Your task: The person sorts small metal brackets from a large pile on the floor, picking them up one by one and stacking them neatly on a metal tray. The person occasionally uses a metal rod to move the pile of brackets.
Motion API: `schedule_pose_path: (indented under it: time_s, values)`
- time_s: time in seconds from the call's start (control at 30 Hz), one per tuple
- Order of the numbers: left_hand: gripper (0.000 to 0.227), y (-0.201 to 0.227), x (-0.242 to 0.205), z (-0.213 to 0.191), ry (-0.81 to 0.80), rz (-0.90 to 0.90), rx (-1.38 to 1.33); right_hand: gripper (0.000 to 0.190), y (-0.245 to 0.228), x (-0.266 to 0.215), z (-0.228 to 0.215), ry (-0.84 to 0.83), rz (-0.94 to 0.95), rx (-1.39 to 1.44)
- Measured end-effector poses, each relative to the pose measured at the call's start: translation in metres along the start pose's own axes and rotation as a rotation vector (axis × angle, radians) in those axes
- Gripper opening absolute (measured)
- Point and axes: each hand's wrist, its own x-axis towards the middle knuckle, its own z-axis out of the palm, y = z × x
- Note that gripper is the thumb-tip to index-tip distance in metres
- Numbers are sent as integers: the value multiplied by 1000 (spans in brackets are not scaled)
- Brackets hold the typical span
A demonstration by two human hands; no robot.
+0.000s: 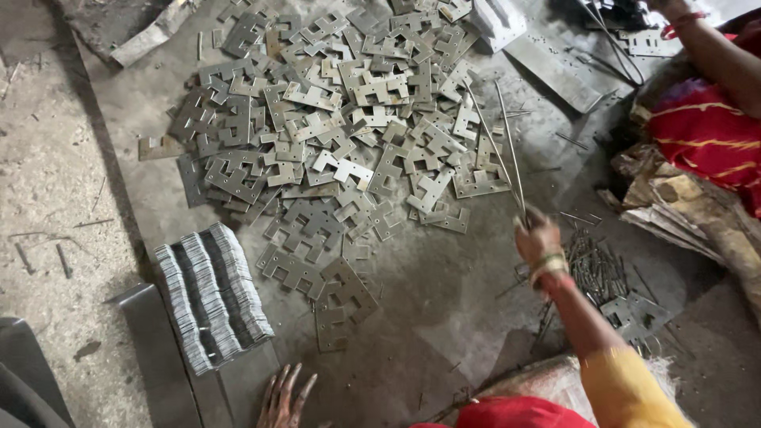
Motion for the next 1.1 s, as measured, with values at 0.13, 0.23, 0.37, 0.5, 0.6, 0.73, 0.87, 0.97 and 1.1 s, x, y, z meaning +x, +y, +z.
schedule_pose_path:
  time_s: [0.13,0.23,0.37,0.5,0.6,0.73,0.87,0.97,1.1]
  values:
    - [57,0,-5,17,2,-127,161,67,-74,98,27,-72,153,390]
    - [45,4,-9,26,89,-175,161,66,-97,156,65,136,-294,150]
    - [45,-4,-5,35,89,-98,207,55,-126,225,123,260,-241,181]
    - [40,-12,8,47,161,-44,250,70,-171,336,148,250,-430,438]
    - [39,-12,17,54,214,-64,271,56,-182,375,150,39,-224,296]
    - [38,-5,16,61,227,-85,282,46,-183,388,149,-129,-55,106]
    - [37,-9,2,62,216,-93,280,45,-167,345,159,62,-292,20]
    - [36,-11,-1,60,200,-82,300,45,-155,290,155,28,-269,91]
    - [41,1,-17,45,111,-132,229,54,-126,202,157,-175,55,122]
